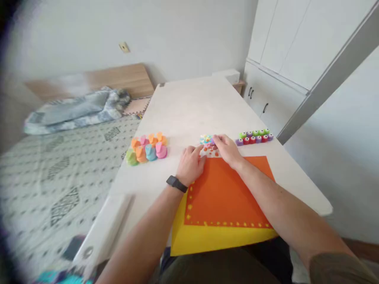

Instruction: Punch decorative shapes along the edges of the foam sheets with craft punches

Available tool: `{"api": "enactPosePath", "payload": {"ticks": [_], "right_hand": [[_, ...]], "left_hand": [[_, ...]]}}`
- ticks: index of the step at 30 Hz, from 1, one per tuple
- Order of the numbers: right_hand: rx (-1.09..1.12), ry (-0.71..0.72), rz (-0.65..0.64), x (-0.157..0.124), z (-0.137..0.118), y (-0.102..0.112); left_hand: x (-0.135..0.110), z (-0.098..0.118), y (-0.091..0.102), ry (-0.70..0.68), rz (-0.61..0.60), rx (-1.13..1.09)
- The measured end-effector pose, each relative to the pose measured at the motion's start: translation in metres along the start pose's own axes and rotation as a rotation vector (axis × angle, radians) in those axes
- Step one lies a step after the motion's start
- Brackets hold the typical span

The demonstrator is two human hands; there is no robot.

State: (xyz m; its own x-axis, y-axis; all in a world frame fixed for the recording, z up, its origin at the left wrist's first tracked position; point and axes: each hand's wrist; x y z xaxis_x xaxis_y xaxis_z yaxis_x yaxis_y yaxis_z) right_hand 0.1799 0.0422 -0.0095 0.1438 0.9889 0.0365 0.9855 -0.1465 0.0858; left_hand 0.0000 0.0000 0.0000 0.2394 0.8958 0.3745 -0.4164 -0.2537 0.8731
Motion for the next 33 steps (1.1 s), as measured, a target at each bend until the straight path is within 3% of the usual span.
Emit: {"api": "enactPosePath", "payload": {"ticks": [4, 9, 12, 21, 33], "right_hand": [[-0.001, 0.036, 0.029, 0.001, -0.001, 0.001], [0.001, 0.05, 0.037, 0.0, -0.006, 0.004], [-0.006, 0.052, 0.029, -0.001, -0.008, 0.004], [-0.003, 0.062, 0.016, -0.004, -0.008, 0.003], [-0.049, 0.078, -0.033, -0.009, -0.014, 0.001]], "left_hand": [[-0.003, -0.005, 0.011, 0.058, 0.008, 0.001], [-0.015, -0.017, 0.029, 0.056, -0.124, -0.015], [-0.021, -0.023, 0.035, 0.065, -0.137, -0.019], [-0.022, -0.026, 0.023, 0.214, -0.132, -0.28], [-0.028, -0.023, 0.023, 0.34, -0.089, -0.672]]}}
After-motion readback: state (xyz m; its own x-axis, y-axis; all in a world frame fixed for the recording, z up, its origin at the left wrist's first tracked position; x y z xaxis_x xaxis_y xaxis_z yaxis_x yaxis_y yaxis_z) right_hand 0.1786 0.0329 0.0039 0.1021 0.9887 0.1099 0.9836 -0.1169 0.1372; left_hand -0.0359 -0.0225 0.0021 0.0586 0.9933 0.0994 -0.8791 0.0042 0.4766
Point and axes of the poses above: each hand's wrist, its own x-axis towards the middle knuckle, its own y-axis out of the back of the hand, z = x × y, and after that the axes turned 7 degrees about z, right-handed
